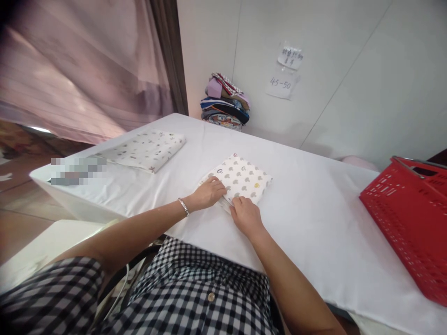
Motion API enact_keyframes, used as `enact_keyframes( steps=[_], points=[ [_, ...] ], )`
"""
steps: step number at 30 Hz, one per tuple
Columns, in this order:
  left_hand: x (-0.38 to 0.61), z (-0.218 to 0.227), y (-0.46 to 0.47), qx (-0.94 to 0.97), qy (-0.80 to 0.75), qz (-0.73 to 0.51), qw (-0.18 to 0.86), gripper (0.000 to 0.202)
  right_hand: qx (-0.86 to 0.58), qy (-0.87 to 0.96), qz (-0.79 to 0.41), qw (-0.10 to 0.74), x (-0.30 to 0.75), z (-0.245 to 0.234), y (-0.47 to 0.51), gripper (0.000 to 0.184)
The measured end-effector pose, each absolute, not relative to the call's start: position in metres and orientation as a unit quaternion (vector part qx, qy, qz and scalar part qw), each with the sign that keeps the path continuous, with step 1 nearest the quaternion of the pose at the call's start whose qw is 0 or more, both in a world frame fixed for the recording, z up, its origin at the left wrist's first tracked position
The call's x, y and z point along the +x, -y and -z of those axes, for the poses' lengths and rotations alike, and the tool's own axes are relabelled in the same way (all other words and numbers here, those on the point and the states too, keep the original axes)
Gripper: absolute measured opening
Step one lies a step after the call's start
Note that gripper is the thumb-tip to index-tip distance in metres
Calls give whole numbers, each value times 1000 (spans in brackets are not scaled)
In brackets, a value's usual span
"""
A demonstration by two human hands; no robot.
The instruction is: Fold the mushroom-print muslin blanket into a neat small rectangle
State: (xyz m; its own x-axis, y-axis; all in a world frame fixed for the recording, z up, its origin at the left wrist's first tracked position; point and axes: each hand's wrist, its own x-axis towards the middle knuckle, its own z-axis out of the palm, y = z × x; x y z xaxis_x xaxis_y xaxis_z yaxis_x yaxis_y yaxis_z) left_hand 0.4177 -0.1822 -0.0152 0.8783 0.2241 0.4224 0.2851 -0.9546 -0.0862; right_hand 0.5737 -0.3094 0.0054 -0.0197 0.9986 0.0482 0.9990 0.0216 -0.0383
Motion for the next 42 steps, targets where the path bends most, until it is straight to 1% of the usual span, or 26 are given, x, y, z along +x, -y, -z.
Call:
enact_keyframes(
  steps=[4, 8, 11, 14, 19, 24, 35, 42],
  points=[
    [420, 12, 182, -954, 184, 237, 4, 20, -707, 706, -1, 54, 567, -6, 301, 23],
    [416, 12, 183, -953, 190, 237, -21, 22, -705, 707, 8, 57, 564, -1, 295, 19],
    [414, 12, 183, -955, 188, 228, -28, 23, -695, 716, 9, 64, 567, 4, 294, 18],
    [412, 14, 181, -956, 182, 229, -32, 22, -681, 726, 4, 95, 571, 7, 294, 20],
    [410, 21, 181, -946, 179, 266, -38, 27, -679, 721, -32, 134, 576, 9, 293, 19],
    [404, 23, 189, -938, 175, 298, -27, 15, -674, 719, -67, 153, 580, 8, 291, 19],
    [404, 19, 191, -955, 165, 247, -12, 18, -674, 708, -89, 192, 583, 11, 292, 21],
    [405, 20, 194, -959, 159, 233, -32, 17, -683, 702, -85, 182, 583, 13, 291, 21]
  ],
)
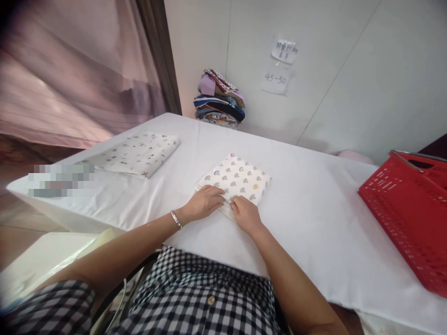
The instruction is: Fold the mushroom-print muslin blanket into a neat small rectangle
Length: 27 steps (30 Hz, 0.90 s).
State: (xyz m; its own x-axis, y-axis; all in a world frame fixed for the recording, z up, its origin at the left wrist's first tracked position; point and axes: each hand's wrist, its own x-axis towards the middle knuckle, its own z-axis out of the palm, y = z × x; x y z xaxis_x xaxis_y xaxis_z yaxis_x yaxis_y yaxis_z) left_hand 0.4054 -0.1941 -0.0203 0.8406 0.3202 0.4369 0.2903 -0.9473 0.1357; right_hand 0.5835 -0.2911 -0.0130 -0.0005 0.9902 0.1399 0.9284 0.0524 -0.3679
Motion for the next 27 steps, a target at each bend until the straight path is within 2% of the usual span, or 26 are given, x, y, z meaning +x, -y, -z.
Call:
enact_keyframes(
  steps=[6, 11, 20, 27],
  points=[
    [410, 25, 191, 964, -140, -225, 8, 25, -693, 692, -72, 191, 582, 15, 290, 23],
    [412, 28, 192, 952, -152, -264, 23, 21, -702, 678, -62, 208, 579, 15, 294, 23],
    [415, 26, 194, 949, -170, -264, 38, 19, -696, 708, -20, 120, 571, 11, 296, 17],
    [414, 23, 191, 951, -173, -250, 54, 16, -683, 714, -43, 144, 579, 14, 290, 17]
  ],
)
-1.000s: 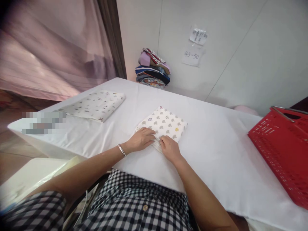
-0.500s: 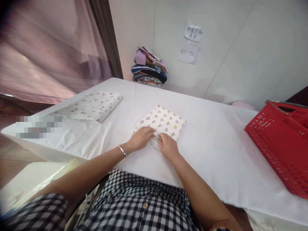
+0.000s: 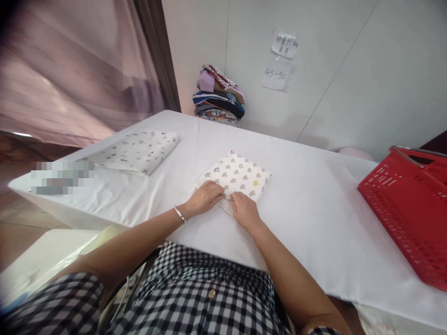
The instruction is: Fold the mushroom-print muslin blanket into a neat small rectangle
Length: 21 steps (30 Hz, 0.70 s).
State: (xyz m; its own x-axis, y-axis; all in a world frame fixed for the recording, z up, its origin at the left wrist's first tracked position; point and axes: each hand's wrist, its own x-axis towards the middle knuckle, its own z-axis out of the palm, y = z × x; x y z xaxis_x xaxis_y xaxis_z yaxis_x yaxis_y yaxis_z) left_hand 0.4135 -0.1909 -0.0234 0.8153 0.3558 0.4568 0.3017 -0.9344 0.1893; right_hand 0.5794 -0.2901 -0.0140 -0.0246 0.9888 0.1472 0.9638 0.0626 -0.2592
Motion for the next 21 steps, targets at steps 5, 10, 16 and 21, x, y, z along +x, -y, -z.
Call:
enact_keyframes(
  steps=[5, 10, 16, 21],
  points=[
    [408, 24, 187, 948, -184, -251, 61, 9, -672, 720, -50, 168, 580, 14, 293, 19],
    [405, 26, 187, 941, -187, -280, 41, 12, -668, 725, -34, 162, 575, 16, 296, 20],
    [397, 25, 194, 949, -134, -285, 23, 18, -675, 718, -31, 168, 575, 20, 295, 22],
    [396, 26, 193, 954, -152, -257, 9, 20, -683, 715, -26, 148, 573, 20, 295, 23]
  ],
)
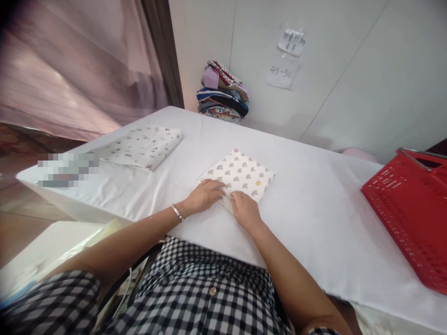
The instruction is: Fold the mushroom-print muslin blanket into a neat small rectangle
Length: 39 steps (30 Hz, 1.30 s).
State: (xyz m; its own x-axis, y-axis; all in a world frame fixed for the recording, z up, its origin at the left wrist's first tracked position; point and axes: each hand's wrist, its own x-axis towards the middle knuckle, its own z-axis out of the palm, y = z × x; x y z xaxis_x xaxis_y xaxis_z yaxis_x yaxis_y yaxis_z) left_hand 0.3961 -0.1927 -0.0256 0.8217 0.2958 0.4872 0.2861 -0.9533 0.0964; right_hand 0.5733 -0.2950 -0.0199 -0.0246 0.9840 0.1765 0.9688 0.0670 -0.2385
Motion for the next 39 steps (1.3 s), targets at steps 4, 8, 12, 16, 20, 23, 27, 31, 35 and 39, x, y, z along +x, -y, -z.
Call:
enact_keyframes(
  steps=[4, 8, 12, 16, 20, 23, 27, 31, 35, 39],
  points=[
    [401, 26, 190, 959, -147, -241, 0, 24, -689, 714, -14, 123, 569, 16, 296, 19],
    [404, 26, 191, 953, -152, -261, 7, 22, -700, 706, -16, 103, 566, 12, 297, 18],
    [405, 27, 192, 944, -159, -288, 24, 18, -708, 700, -10, 91, 565, 11, 297, 19],
    [404, 28, 193, 942, -162, -291, 40, 15, -692, 718, 4, 75, 564, 10, 297, 18],
    [400, 26, 191, 944, -159, -284, 54, 12, -671, 739, 5, 65, 563, 11, 297, 21],
    [396, 25, 187, 946, -161, -276, 59, 11, -676, 734, 5, 65, 563, 12, 297, 22],
    [392, 26, 186, 942, -173, -282, 51, 11, -682, 728, -5, 67, 563, 12, 296, 23],
    [389, 26, 193, 930, -174, -321, 34, 15, -680, 729, -11, 75, 564, 12, 296, 23],
    [387, 26, 201, 946, -135, -294, 19, 17, -680, 729, -8, 83, 565, 15, 296, 22],
    [389, 28, 200, 950, -144, -276, 20, 21, -681, 728, -5, 84, 566, 18, 296, 22]
  ],
)
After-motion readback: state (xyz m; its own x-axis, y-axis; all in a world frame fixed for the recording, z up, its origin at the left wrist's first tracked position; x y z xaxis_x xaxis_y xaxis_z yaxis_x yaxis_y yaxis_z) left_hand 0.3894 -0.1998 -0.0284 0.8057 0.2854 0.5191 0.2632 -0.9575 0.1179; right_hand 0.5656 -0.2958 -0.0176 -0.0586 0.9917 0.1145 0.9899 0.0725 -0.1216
